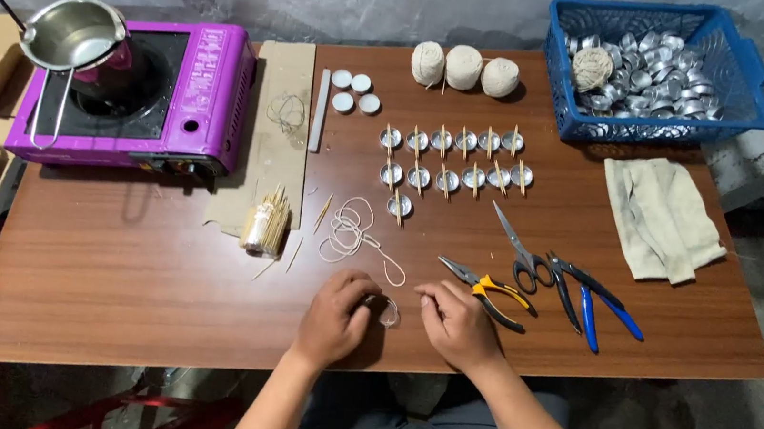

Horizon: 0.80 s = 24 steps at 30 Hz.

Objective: Threading cotton wicks through metal wick tabs and cutting them to size using scissors on a workshop table.

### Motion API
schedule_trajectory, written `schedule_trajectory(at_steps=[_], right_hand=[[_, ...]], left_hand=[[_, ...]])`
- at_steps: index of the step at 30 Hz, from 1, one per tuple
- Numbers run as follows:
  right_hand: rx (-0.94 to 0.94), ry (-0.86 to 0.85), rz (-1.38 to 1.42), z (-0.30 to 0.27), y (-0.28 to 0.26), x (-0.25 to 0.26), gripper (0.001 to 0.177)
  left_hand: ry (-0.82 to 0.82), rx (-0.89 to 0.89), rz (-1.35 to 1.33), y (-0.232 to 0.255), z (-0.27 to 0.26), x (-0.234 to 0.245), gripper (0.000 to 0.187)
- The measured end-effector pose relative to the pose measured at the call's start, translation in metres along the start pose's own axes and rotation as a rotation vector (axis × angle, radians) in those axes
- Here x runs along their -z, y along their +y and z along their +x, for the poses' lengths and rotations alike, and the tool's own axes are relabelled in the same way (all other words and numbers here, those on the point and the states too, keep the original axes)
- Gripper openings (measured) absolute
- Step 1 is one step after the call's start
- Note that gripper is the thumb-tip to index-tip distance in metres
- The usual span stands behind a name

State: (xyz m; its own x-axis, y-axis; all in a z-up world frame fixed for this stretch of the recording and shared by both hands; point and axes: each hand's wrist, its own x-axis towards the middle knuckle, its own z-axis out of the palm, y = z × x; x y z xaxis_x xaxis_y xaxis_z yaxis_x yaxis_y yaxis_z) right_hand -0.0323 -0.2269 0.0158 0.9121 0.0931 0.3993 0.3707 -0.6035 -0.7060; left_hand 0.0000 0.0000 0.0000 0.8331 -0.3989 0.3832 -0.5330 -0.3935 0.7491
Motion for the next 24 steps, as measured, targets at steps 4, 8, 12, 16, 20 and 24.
schedule_trajectory(at_steps=[4,8,12,16,20,24], right_hand=[[-0.012,0.017,0.035,-0.003,0.005,-0.004,0.017],[0.016,0.038,0.058,-0.003,0.006,-0.003,0.016],[0.023,0.067,0.078,-0.004,0.004,-0.001,0.014],[0.038,0.077,0.091,-0.005,0.006,-0.002,0.013],[-0.008,0.076,0.126,-0.008,0.009,-0.002,0.014],[-0.032,0.082,0.163,-0.009,0.012,-0.001,0.013]], left_hand=[[0.031,0.053,-0.127,-0.004,-0.006,0.003,0.028],[0.023,0.033,-0.081,0.003,0.0,0.002,0.024],[0.057,0.074,0.053,-0.012,0.005,-0.006,0.026],[-0.062,-0.032,0.223,-0.019,0.026,-0.008,0.024],[-0.154,-0.12,0.299,-0.027,0.036,-0.011,0.013],[-0.08,-0.143,0.4,-0.047,0.03,-0.022,0.008]])
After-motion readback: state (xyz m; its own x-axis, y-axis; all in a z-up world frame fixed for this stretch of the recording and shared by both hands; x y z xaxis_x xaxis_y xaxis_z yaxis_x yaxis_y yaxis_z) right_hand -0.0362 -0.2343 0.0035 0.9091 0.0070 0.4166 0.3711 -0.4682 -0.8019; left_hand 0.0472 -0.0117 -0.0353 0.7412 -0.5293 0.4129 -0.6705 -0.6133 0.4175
